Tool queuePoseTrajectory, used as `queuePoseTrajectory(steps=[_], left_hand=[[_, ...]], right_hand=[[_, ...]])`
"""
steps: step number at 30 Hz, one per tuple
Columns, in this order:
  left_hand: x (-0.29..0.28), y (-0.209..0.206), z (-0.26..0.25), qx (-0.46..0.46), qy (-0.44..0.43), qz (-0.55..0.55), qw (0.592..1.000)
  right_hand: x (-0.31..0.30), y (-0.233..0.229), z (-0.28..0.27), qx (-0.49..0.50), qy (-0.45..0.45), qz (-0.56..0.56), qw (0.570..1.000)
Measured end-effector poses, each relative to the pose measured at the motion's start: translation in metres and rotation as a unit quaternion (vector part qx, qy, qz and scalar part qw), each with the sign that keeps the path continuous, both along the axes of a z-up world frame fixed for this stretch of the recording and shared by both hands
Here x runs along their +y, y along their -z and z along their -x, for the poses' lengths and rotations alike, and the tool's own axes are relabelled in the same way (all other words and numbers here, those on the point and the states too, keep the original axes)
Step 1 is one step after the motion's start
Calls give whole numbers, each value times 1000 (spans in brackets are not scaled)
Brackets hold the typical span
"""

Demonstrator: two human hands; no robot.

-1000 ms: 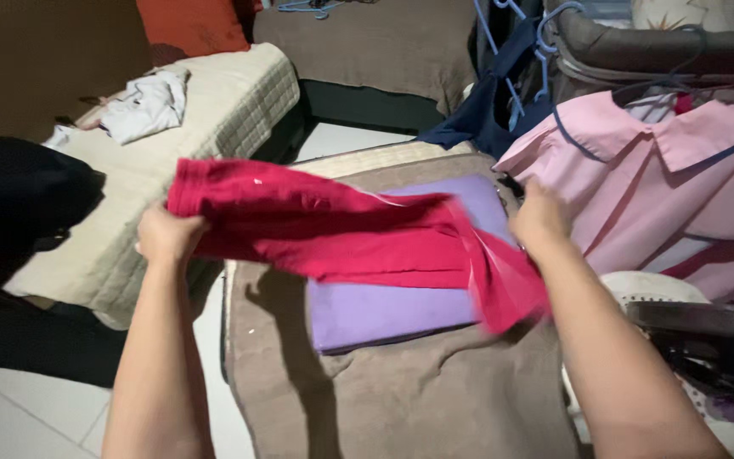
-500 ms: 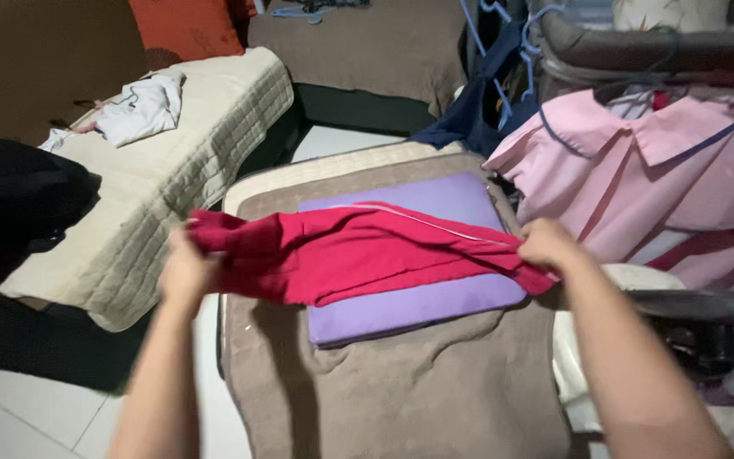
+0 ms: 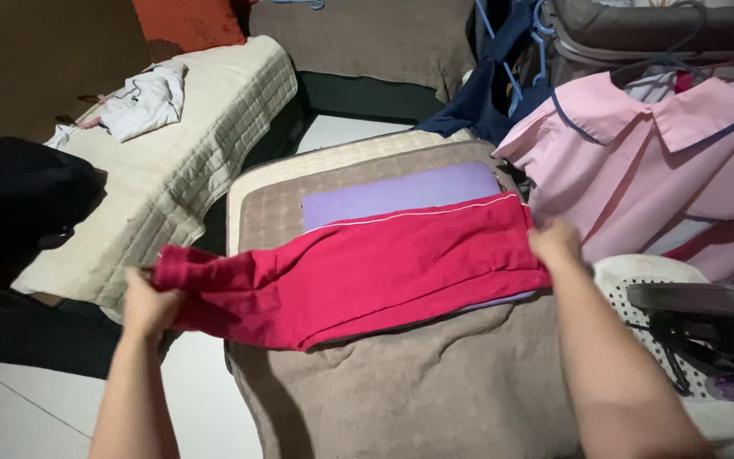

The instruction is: The person irons a pair of red pants on a small ironing board. They repeatedly smooth, fold, and press different sections of the garment with a steam iron, occasionally spraying it with water. The pants are repositioned several times to iron both legs and the waist area.

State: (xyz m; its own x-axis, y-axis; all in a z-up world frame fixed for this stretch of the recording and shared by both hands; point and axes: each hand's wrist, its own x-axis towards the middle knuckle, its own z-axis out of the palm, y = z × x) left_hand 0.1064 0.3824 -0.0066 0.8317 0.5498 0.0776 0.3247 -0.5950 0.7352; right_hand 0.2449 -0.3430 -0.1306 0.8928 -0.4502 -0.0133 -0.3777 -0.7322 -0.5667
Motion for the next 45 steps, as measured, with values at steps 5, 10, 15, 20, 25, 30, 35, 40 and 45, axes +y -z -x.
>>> queuePoseTrajectory(steps=[5,10,15,20,25,30,35,40,45], left_hand=[[-20,10,-1,87,-3,188,978],[-11,6,7,111,-49,236,964],[49,4,25,33,-93,205,974],[82,64,48,28,-118,155,980],[94,143,54,-12,-94,-40,995],[113,144,55,-33,-214,-7,976],[120,151,69,55,-212,130,967],[95,148,71,227,-124,393,882],[78,139,56,136,-104,363,916]], right_hand=[[16,54,39,-10,61,-36,997],[2,38,18,3,11,-90,996],[-36,10,21,-80,36,-195,977],[-49,60,59,-4,15,-64,998],[-40,73,76,-2,82,-348,934],[-39,49,76,41,45,-414,908],[-13,51,67,57,-5,-289,956],[5,52,49,18,-32,8,999],[25,55,21,-60,-68,3,996]])
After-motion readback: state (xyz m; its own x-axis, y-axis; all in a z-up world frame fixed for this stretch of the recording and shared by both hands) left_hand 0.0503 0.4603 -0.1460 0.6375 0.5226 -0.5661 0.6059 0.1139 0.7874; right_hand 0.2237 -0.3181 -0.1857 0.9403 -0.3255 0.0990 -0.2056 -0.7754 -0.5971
